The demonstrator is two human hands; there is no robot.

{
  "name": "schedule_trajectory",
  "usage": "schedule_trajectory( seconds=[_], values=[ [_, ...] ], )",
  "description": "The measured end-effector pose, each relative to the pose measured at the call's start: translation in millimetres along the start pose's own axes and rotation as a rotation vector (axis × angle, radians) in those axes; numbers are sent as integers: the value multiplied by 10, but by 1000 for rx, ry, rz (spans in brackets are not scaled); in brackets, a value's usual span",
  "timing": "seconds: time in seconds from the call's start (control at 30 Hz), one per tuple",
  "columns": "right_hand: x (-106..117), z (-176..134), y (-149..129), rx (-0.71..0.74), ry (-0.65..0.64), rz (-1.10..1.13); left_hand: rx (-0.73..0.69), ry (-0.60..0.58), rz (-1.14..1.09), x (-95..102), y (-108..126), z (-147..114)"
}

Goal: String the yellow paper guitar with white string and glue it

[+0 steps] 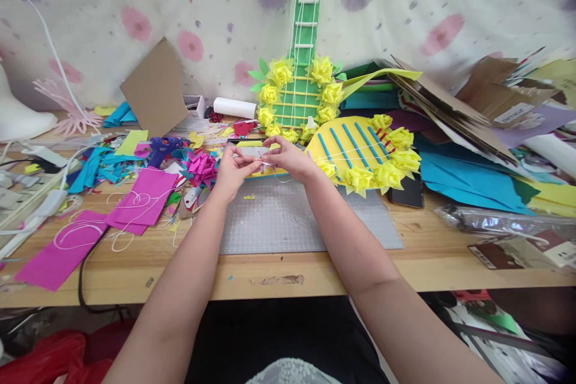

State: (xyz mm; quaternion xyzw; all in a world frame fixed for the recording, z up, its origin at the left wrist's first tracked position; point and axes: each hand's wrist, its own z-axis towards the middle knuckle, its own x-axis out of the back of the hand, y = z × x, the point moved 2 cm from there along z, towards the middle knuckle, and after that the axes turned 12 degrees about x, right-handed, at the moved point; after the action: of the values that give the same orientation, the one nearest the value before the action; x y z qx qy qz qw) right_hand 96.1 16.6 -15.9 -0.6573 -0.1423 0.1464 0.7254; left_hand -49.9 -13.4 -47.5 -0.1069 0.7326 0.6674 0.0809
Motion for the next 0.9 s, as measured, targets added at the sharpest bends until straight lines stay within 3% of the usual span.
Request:
schedule_trajectory(
  seconds=[0.17,0.37,0.47,0.9],
  values=[
    [-11,31,24,46,16,13,-105,120,97,69,42,26],
    [-54,14,16,111,-69,22,-283,299,144,-46,42,-109],
    [-83,5,-3,140,-137,9,-303,330,122,-98,-6,-142],
    [-114,27,-10,131,-134,-14,-349,385,108,-126,-37,-151]
  ],
)
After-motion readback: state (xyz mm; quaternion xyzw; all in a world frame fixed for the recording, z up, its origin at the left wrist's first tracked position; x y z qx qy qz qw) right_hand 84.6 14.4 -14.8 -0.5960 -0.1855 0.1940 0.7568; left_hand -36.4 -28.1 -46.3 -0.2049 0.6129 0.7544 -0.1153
